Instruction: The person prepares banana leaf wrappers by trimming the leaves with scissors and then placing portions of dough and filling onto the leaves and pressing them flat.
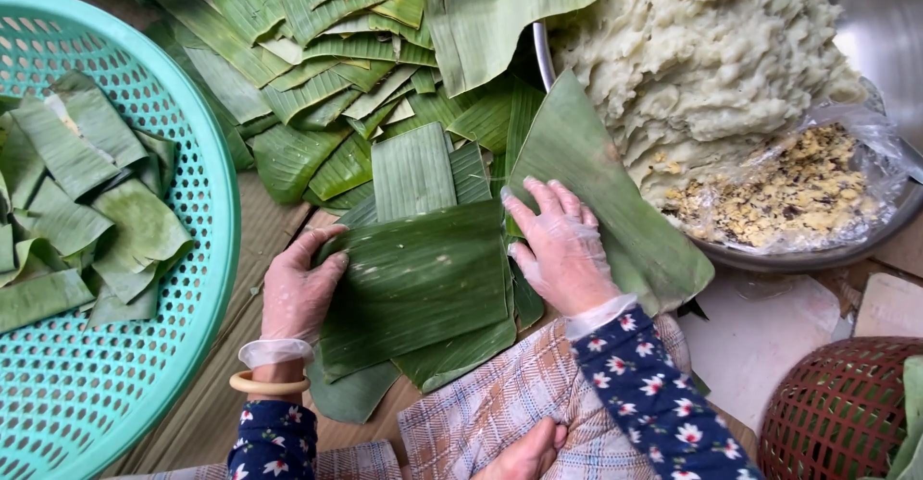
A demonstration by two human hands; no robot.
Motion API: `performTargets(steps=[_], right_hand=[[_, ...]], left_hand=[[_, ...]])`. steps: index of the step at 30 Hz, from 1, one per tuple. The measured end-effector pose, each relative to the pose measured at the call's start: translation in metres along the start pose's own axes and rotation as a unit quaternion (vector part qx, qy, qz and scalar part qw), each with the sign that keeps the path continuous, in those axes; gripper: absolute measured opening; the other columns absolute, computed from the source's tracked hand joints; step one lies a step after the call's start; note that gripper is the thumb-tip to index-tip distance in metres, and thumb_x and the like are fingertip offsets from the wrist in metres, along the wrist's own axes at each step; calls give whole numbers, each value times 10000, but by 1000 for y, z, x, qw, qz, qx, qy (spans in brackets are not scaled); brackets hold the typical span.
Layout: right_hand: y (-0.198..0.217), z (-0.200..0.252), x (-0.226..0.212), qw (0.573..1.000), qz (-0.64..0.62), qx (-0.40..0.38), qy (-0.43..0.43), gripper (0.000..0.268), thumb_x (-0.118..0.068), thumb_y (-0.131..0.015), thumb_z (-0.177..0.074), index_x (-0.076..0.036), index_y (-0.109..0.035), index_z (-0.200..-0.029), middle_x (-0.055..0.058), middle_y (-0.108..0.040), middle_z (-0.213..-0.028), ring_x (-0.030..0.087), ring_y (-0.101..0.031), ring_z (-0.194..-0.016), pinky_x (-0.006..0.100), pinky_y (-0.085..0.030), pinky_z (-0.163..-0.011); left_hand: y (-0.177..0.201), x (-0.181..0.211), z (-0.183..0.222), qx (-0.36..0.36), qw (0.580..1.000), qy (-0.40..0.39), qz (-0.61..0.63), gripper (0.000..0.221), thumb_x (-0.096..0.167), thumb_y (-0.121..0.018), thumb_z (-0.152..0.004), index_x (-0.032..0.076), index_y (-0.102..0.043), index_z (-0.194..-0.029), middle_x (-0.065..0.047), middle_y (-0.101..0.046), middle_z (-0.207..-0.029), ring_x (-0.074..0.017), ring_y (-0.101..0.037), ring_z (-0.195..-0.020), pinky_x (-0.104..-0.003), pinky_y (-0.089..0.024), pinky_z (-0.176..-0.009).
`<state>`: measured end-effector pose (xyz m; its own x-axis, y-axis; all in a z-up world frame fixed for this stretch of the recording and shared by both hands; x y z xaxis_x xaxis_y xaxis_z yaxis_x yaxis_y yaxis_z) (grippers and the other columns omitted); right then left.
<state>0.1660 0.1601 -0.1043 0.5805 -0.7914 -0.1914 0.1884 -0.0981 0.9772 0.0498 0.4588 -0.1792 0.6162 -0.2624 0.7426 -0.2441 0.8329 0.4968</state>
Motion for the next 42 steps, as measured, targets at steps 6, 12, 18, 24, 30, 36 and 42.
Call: performTargets(steps=[6, 12, 18, 24, 30, 36, 42], right_hand=[[-5, -10, -6, 987, 146, 69, 23, 573, -280, -722, -880, -250, -568, -1430, 83, -499, -1460, 334, -424, -1375, 553, -443, -1050], [-23, -35, -24, 972, 169, 57, 154, 593, -73, -661, -841, -260, -568, -1396, -21, -639, -1304, 286, -521, -1302, 461, -489, -950], [-48, -53, 5, 956, 249, -25, 151, 204, -53, -626, -899, -228, -655, -1000, -27, -645, -779, 227, -636, -911, 437, -527, -806], [-48, -36, 14, 938, 288, 29, 189, 151, -77, -621, -823, -181, -644, -717, 8, -545, -660, 218, -590, -684, 371, -505, -589], [89, -1, 13, 980, 96, 54, 166, 107, -109, -623, -894, -143, -677, -808, 59, -639, -819, 260, -656, -865, 362, -546, -747], [221, 51, 37, 876, -452, 165, -46, 142, -161, -615, -1012, -67, -710, -963, 77, -700, -982, 199, -668, -969, 312, -573, -968], [173, 42, 40, 731, -634, 220, -123, 224, -431, -711, -907, -216, -729, -965, -12, -736, -1105, 192, -675, -1106, 463, -476, -1106]], left_hand=[[6, 31, 22, 276, 920, -267, -79, 405, -27, -624, -885, 177, -726, -1219, -120, -717, -1148, -360, -670, -1124, -521, -533, -985], [-91, 54, 62, 127, 863, -364, -327, 622, 415, -682, -837, 323, -529, -1433, -86, -453, -1572, -410, -345, -1477, -660, -250, -1144], [-116, 39, 55, -41, 868, -261, -422, 705, 665, -486, -931, 398, -353, -1570, -66, -285, -1679, -442, -200, -1533, -760, -126, -1152], [-118, 37, 54, -55, 858, -259, -439, 711, 687, -452, -931, 406, -330, -1573, -52, -260, -1686, -434, -187, -1537, -764, -129, -1151], [-116, 39, 53, -60, 847, -241, -469, 728, 717, -417, -921, 434, -290, -1579, -24, -237, -1694, -414, -177, -1546, -770, -122, -1153], [-116, 45, 59, 40, 885, -332, -323, 722, 640, -544, -879, 322, -461, -1522, -56, -366, -1652, -435, -231, -1539, -772, -135, -1122], [-87, 112, 89, -224, 912, -104, 328, 886, 610, -637, -756, 156, -483, -1501, -106, -516, -1581, -269, -475, -1457, -495, -348, -1203]])
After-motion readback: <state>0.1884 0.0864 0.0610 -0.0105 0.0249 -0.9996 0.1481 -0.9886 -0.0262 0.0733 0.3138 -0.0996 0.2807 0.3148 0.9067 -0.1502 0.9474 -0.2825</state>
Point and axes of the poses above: each hand's wrist, its own z-axis away from the middle knuckle, its own y-axis out of the back of the hand, x = y × z, the point moved 6 cm from there along -z, towards the middle knuckle
